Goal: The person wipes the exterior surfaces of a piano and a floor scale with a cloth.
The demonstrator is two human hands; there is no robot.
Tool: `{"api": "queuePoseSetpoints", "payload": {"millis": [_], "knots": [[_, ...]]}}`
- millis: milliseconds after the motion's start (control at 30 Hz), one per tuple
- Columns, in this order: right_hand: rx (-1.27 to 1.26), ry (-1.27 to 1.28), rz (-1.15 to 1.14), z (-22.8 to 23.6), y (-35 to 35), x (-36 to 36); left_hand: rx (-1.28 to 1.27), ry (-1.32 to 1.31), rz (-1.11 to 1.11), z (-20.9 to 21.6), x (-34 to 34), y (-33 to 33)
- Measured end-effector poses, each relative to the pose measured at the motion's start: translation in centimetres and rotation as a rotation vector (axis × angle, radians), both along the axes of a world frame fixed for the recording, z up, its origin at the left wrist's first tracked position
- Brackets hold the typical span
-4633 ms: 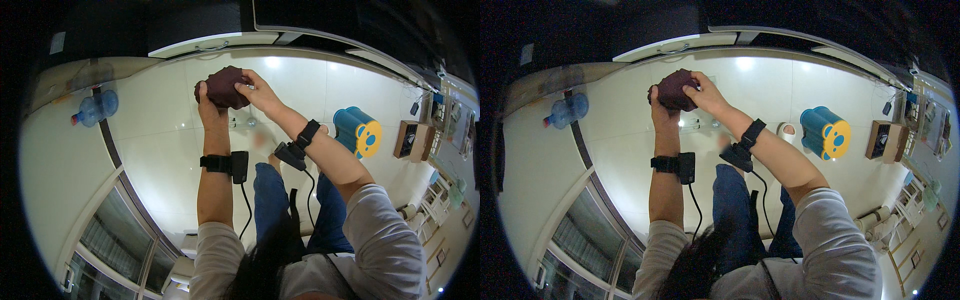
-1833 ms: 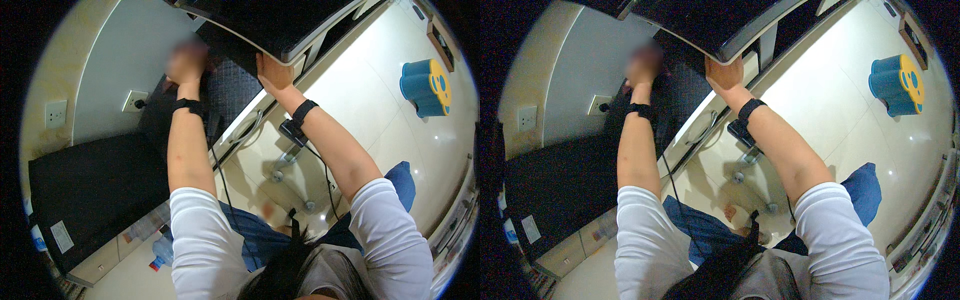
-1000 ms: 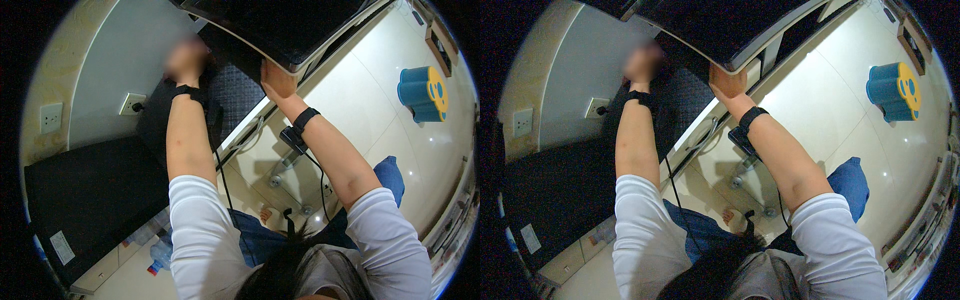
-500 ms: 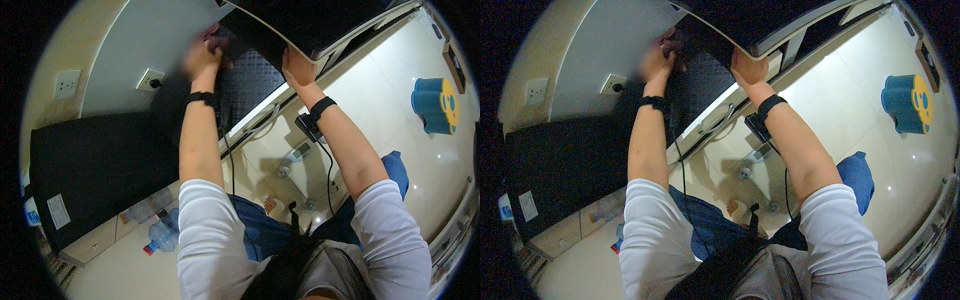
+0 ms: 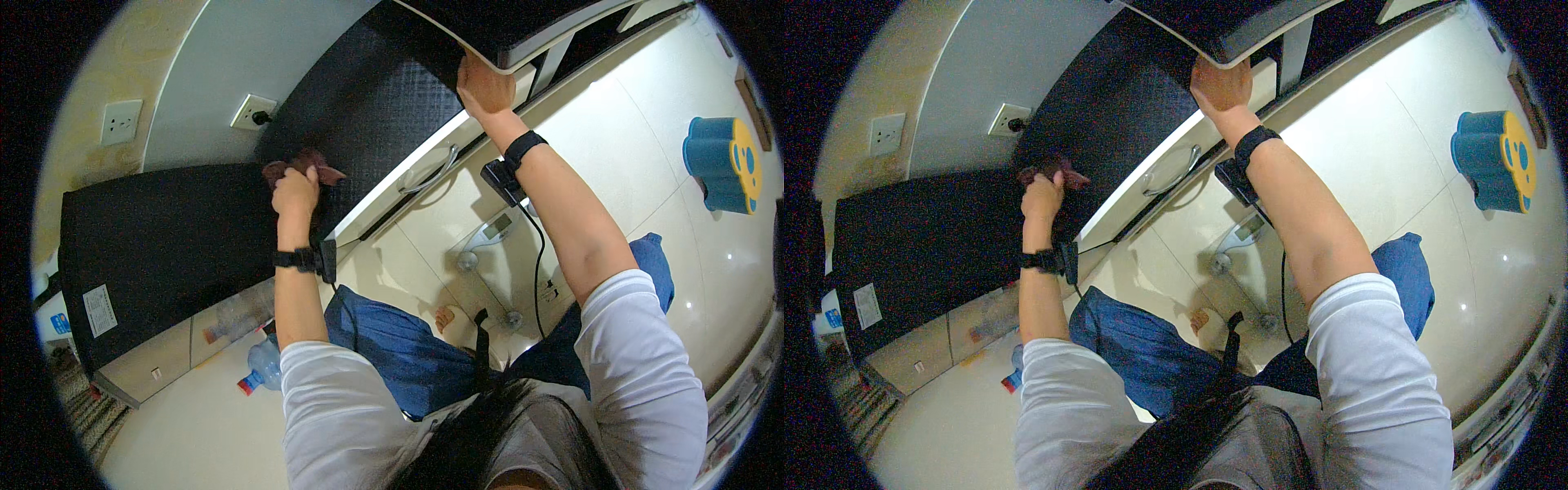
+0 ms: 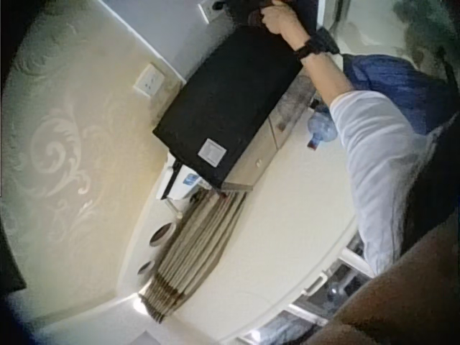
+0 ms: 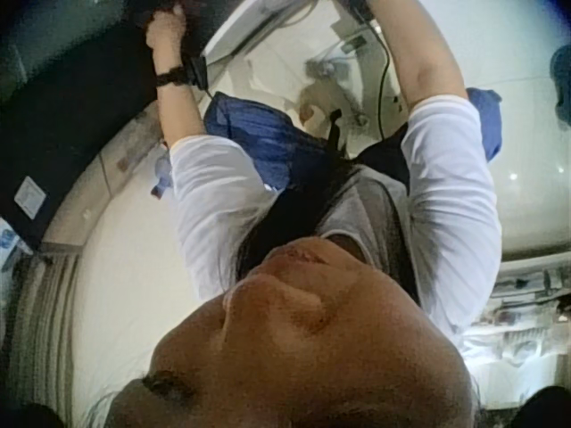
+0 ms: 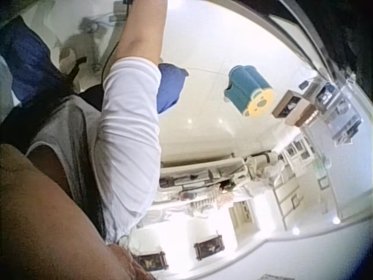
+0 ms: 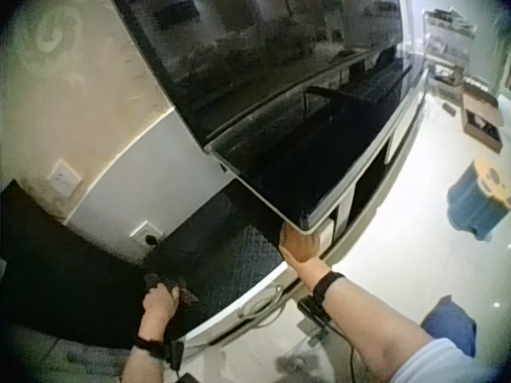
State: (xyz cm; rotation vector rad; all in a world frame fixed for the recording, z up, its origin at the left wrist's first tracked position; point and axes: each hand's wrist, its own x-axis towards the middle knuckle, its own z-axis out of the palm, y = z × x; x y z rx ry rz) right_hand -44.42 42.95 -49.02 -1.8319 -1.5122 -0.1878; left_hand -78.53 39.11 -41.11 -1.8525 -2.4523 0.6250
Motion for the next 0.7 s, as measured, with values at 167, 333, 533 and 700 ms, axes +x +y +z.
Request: {"api": "queuePoseSetpoints", "payload": {"millis": [167,333,533,700], "knots": [[0.020,-0.060,0.008,0.6,-0.1,-0.6,0.100,-0.047,-0.299,0.1,6.2,-5.4],[0.053,-0.026,0.044,0.6,0.0,0.0,0.269,-0.146,-0.516,-0.2,9.2,-6.8],[0.253,-0.096,0.027,0.5,0.3,0.3,0.156,-0.132,-0.267,0.3,3.5,-8.6],[-0.030,-0.054,0.128,1.1,-0.5,0.8,0.116,-0.187,-0.351,1.0,8.5,-7.1]]}}
